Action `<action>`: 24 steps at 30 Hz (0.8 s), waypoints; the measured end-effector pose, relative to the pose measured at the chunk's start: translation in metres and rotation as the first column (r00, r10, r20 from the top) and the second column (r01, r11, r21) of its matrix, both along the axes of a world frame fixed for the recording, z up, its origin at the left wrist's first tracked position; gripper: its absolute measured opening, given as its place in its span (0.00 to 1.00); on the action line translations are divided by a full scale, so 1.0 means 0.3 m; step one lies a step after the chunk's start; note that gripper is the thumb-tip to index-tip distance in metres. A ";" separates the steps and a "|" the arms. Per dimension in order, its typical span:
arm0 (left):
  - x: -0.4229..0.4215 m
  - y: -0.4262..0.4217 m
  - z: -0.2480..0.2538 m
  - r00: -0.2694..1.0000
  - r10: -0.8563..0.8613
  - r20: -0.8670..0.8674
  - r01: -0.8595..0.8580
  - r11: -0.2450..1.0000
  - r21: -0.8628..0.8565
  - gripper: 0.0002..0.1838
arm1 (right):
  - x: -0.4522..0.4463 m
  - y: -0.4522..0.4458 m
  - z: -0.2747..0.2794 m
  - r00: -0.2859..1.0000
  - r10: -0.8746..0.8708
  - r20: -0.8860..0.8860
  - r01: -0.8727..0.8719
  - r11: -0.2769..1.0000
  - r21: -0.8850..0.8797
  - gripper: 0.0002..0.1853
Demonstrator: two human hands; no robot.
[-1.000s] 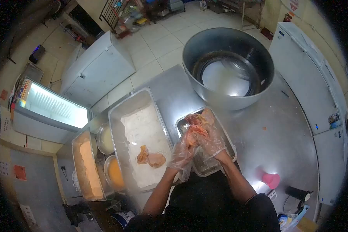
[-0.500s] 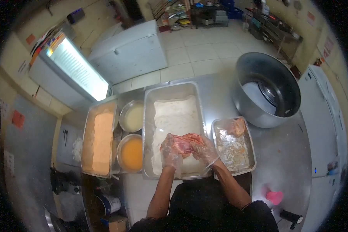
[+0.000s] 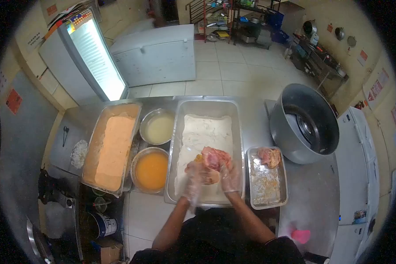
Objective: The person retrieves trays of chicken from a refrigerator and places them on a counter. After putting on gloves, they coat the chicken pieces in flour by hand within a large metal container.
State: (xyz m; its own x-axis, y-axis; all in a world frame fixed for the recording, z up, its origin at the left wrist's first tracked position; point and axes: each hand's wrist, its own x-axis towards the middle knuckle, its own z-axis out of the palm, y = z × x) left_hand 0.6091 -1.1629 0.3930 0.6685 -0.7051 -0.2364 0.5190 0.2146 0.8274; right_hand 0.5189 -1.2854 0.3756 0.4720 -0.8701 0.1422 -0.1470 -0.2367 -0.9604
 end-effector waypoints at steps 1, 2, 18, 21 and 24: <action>-0.040 -0.044 -0.023 1.000 0.010 0.006 -0.010 1.000 0.001 0.27 | 0.027 0.051 0.040 0.999 -0.002 -0.041 0.003 1.000 0.027 0.14; -0.072 -0.081 -0.064 0.870 -0.021 0.492 -0.134 0.951 0.279 0.27 | 0.047 0.130 0.223 0.985 0.056 -0.166 -0.057 0.998 0.003 0.11; 0.027 -0.177 -0.054 0.533 -0.054 0.845 -0.254 0.942 0.221 0.19 | 0.144 0.014 0.227 0.969 0.209 -0.129 -0.214 0.976 -0.026 0.14; 0.059 -0.147 -0.072 0.538 -0.374 0.755 -0.129 0.849 0.512 0.27 | 0.129 -0.019 0.214 0.931 0.179 -0.318 -0.258 0.939 -0.226 0.20; 0.063 -0.149 -0.072 0.276 -0.246 0.929 -0.411 0.844 0.345 0.24 | 0.136 -0.035 0.183 0.899 0.138 -0.417 -0.277 0.915 -0.294 0.18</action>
